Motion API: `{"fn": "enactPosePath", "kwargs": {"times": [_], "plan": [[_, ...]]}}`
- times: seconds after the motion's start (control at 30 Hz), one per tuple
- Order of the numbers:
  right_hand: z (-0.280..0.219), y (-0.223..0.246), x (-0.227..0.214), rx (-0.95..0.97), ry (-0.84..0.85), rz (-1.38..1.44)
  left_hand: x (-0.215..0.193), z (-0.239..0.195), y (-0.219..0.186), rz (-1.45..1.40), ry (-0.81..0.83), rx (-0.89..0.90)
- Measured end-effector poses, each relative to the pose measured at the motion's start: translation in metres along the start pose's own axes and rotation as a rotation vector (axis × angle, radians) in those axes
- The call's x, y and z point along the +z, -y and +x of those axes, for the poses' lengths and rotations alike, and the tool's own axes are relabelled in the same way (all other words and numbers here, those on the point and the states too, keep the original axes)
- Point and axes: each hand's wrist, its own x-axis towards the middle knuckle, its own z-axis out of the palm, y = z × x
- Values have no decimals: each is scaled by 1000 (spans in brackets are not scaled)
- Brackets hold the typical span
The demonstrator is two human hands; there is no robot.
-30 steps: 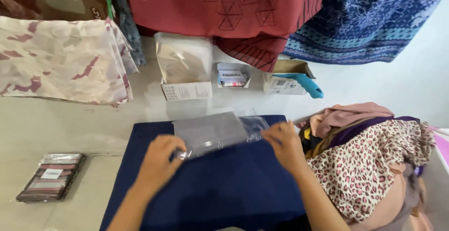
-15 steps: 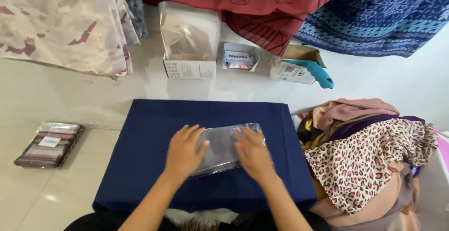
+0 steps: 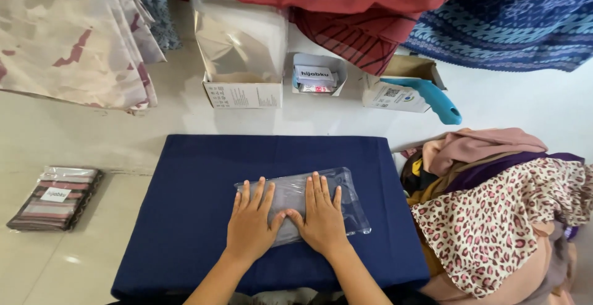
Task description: The person folds a patterned scarf on a blue table using a lint roller to smooth the fabric. They then place the folded scarf into a clear plastic bag and seal it.
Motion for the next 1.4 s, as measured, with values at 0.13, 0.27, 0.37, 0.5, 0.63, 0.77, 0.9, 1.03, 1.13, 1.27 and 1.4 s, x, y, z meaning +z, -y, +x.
{"fn": "enactPosePath", "kwargs": {"times": [0.13, 0.27, 0.37, 0.5, 0.63, 0.77, 0.9, 1.03, 1.13, 1.27, 1.4], "plan": [[1, 1, 0, 8, 6, -14, 0, 0, 1, 6, 31, -20], [1, 0, 2, 13, 25, -47, -10, 0, -4, -43, -15, -27], [0, -5, 10, -8, 34, -81, -13, 0, -4, -53, -66, -29], [1, -18, 13, 2, 99, -20, -3, -5, 16, -183, -9, -13], [25, -13, -27, 178, 279, 248, -31, 5, 47, -343, -91, 4], [67, 17, -114, -31, -445, 207, -95, 8, 83, -440, -350, -295], [136, 27, -163, -95, -610, 187, -54, -10, 193, -462, -464, -566], [203, -1, -148, -147, -586, -233, -12, -14, 256, -762, -787, -458], [221, -12, -135, -135, -530, -449, 6, -17, 277, -791, -865, -423], [221, -11, -134, -234, -687, -625, -23, -13, 254, -884, -811, -506], [215, -1, -143, -281, -734, -633, -42, -9, 232, -999, -716, -607]]}}
